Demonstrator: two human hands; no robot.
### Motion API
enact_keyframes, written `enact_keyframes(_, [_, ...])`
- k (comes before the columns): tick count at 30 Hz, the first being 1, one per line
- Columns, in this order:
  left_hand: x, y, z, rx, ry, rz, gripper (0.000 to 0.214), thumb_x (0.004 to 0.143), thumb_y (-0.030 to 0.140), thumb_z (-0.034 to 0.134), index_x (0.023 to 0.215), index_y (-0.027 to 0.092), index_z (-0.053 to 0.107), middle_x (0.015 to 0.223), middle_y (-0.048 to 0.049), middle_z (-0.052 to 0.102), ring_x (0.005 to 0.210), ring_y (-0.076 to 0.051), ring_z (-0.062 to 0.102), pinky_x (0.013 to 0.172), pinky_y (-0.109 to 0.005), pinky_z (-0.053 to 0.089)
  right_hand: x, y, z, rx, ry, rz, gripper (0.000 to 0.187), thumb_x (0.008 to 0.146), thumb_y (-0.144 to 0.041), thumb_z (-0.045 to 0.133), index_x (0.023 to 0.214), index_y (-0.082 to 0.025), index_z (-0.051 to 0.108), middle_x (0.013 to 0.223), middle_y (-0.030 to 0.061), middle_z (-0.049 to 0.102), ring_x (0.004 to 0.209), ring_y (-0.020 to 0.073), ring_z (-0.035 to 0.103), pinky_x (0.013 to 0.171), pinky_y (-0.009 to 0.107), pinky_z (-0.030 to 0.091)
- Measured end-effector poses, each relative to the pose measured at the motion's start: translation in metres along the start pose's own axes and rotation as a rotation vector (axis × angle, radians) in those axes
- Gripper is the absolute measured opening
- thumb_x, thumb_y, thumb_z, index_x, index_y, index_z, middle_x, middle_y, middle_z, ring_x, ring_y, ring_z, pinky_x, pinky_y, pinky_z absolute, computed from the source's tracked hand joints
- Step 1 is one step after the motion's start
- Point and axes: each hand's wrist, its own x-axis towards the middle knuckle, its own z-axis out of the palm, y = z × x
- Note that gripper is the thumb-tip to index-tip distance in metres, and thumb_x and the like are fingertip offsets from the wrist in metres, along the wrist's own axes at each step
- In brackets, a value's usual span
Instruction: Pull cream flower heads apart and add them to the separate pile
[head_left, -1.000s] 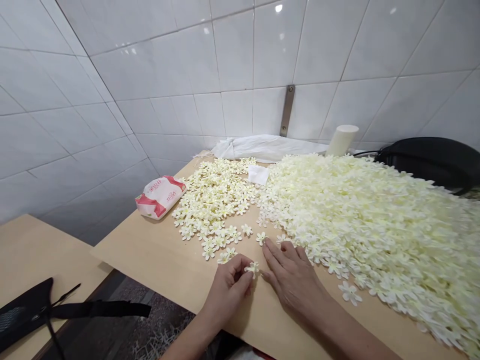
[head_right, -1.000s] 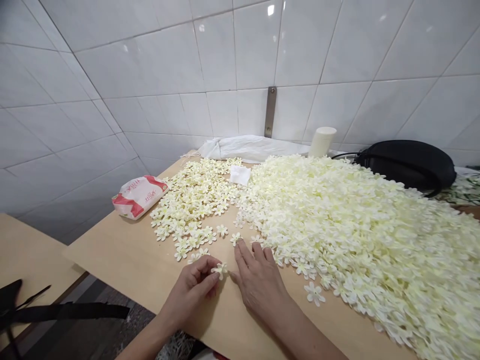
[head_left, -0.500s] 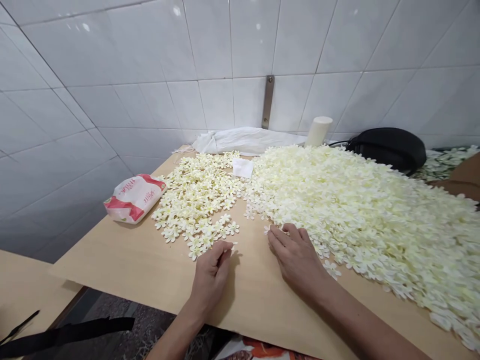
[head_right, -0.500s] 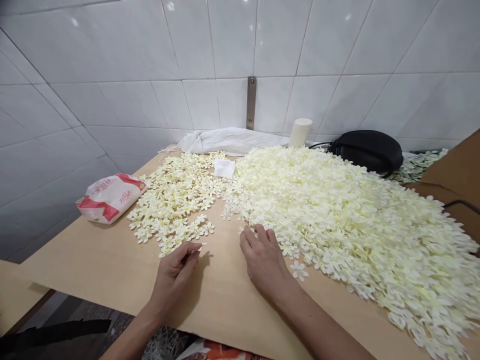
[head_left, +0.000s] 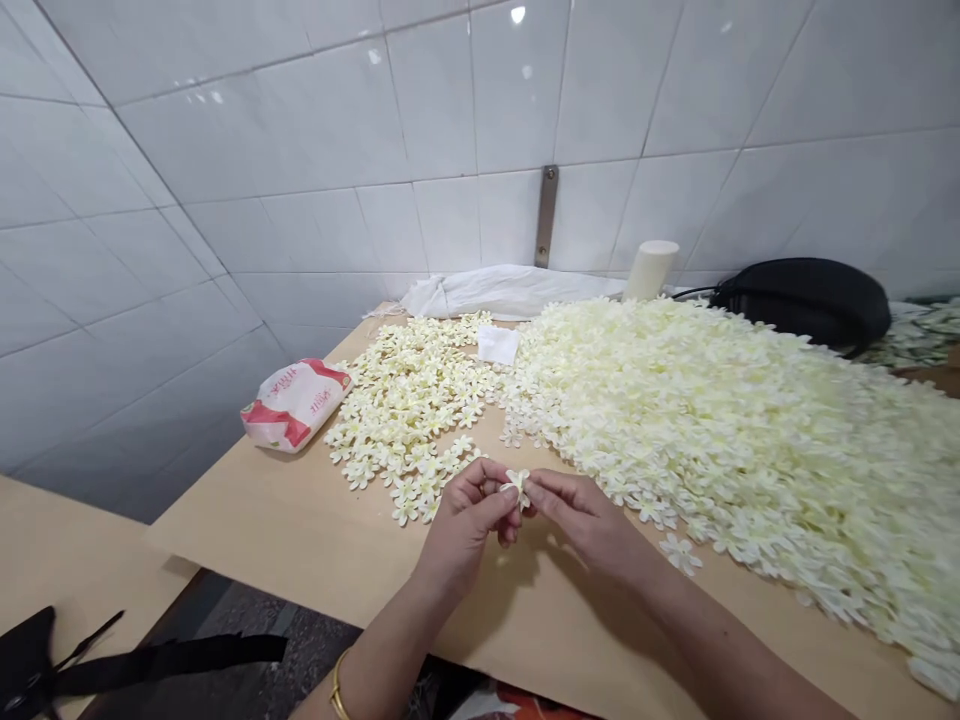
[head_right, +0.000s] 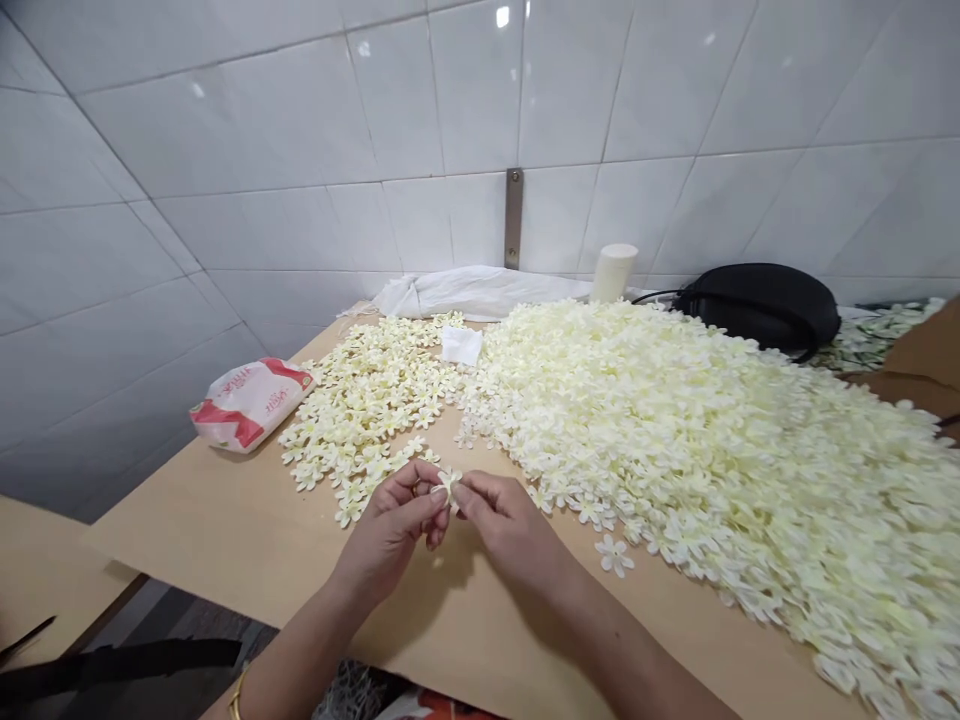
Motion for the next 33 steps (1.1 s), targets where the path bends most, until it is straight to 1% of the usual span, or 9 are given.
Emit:
enact_keyframes(2, [0.0, -0.002, 0.009, 0.109, 0.004, 0.023, 0.015, 0.067, 0.027, 0.059, 0.072, 0.018, 0.048, 0.047, 0.0058, 0.049, 0.042, -0.007, 0.041, 0.044, -0.019, 0.033, -0.01, -0.002, 0.0, 0.032, 0.044, 0.024, 0.027, 0.087, -0.028, 0.039, 0.07, -0.017, 0.057, 0.066, -0.0004, 0.058, 0.066, 0.0129, 0.054, 0.065, 0.025, 0.042])
enact_keyframes(4, [-0.002, -0.006, 0.016, 0.286, 0.019, 0.107, 0.01, 0.07, 0.025, 0.054, 0.068, 0.018, 0.048, 0.047, 0.0058, 0.046, 0.043, -0.007, 0.039, 0.044, -0.02, 0.032, -0.018, -0.001, 0.002, -0.069, 0.177, 0.065, 0.023, 0.082, -0.025, 0.043, 0.062, -0.017, 0.051, 0.058, -0.0024, 0.051, 0.057, 0.0113, 0.049, 0.054, 0.022, 0.037])
enact_keyframes(8, [-0.004, -0.018, 0.025, 0.617, 0.098, 0.412, 0.013, 0.073, 0.019, 0.048, 0.061, 0.018, 0.045, 0.049, 0.0064, 0.038, 0.045, -0.007, 0.034, 0.046, -0.021, 0.027, -0.023, 0.003, 0.006, -0.298, 0.38, 0.057, 0.02, 0.079, -0.021, 0.043, 0.06, -0.018, 0.046, 0.051, -0.0041, 0.043, 0.047, 0.0094, 0.037, 0.044, 0.021, 0.027])
enact_keyframes(11, [-0.001, -0.027, 0.032, 0.655, 0.13, 0.512, 0.012, 0.074, 0.018, 0.047, 0.063, 0.018, 0.046, 0.051, 0.0064, 0.037, 0.046, -0.007, 0.034, 0.048, -0.021, 0.029, -0.022, 0.006, 0.005, -0.375, 0.452, 0.021, 0.017, 0.078, -0.019, 0.043, 0.061, -0.019, 0.046, 0.051, -0.0041, 0.043, 0.046, 0.0095, 0.036, 0.043, 0.022, 0.026])
enact_keyframes(17, [0.008, -0.032, 0.051, 0.213, 0.092, 0.159, 0.013, 0.073, 0.029, 0.054, 0.071, 0.017, 0.05, 0.055, 0.0038, 0.052, 0.05, -0.009, 0.048, 0.051, -0.021, 0.039, -0.023, 0.022, -0.006, -0.538, 0.54, 0.028, 0.018, 0.08, -0.015, 0.039, 0.063, -0.019, 0.046, 0.058, 0.0006, 0.052, 0.054, 0.0132, 0.046, 0.05, 0.023, 0.033])
enact_keyframes(22, [0.008, -0.033, 0.059, 0.018, 0.091, -0.028, 0.025, 0.068, 0.037, 0.063, 0.071, 0.015, 0.052, 0.056, 0.0027, 0.055, 0.051, -0.008, 0.05, 0.051, -0.02, 0.038, -0.028, 0.029, -0.012, -0.951, 0.724, -0.228, 0.021, 0.084, -0.013, 0.038, 0.073, -0.014, 0.056, 0.065, 0.007, 0.056, 0.063, 0.0177, 0.047, 0.059, 0.03, 0.036])
enact_keyframes(25, [0.008, -0.032, 0.059, -0.158, 0.038, -0.152, 0.029, 0.066, 0.041, 0.065, 0.066, 0.013, 0.055, 0.057, 0.0016, 0.054, 0.05, -0.006, 0.047, 0.049, -0.018, 0.036, -0.033, 0.026, -0.013, -1.182, 0.688, -0.421, 0.021, 0.083, -0.009, 0.04, 0.088, -0.009, 0.06, 0.07, 0.0098, 0.059, 0.069, 0.0201, 0.048, 0.064, 0.033, 0.035])
enact_keyframes(28, [0.012, -0.028, 0.056, -0.283, 0.048, -0.152, 0.024, 0.058, 0.031, 0.073, 0.066, 0.013, 0.059, 0.06, 0.0011, 0.057, 0.055, -0.007, 0.05, 0.054, -0.019, 0.038, -0.039, 0.024, -0.013, -1.284, 0.633, -0.536, 0.025, 0.081, -0.004, 0.039, 0.094, -0.007, 0.06, 0.076, 0.0117, 0.061, 0.075, 0.0216, 0.049, 0.069, 0.037, 0.036])
enact_keyframes(33, [0.019, -0.019, 0.059, -0.25, 0.012, -0.12, 0.025, 0.057, 0.03, 0.074, 0.061, 0.012, 0.058, 0.053, 0.0017, 0.054, 0.051, -0.007, 0.048, 0.055, -0.02, 0.039, -0.041, 0.022, -0.021, -1.272, 0.633, -0.533, 0.026, 0.08, -0.002, 0.04, 0.091, -0.009, 0.062, 0.075, 0.0112, 0.06, 0.076, 0.0213, 0.049, 0.07, 0.037, 0.036])
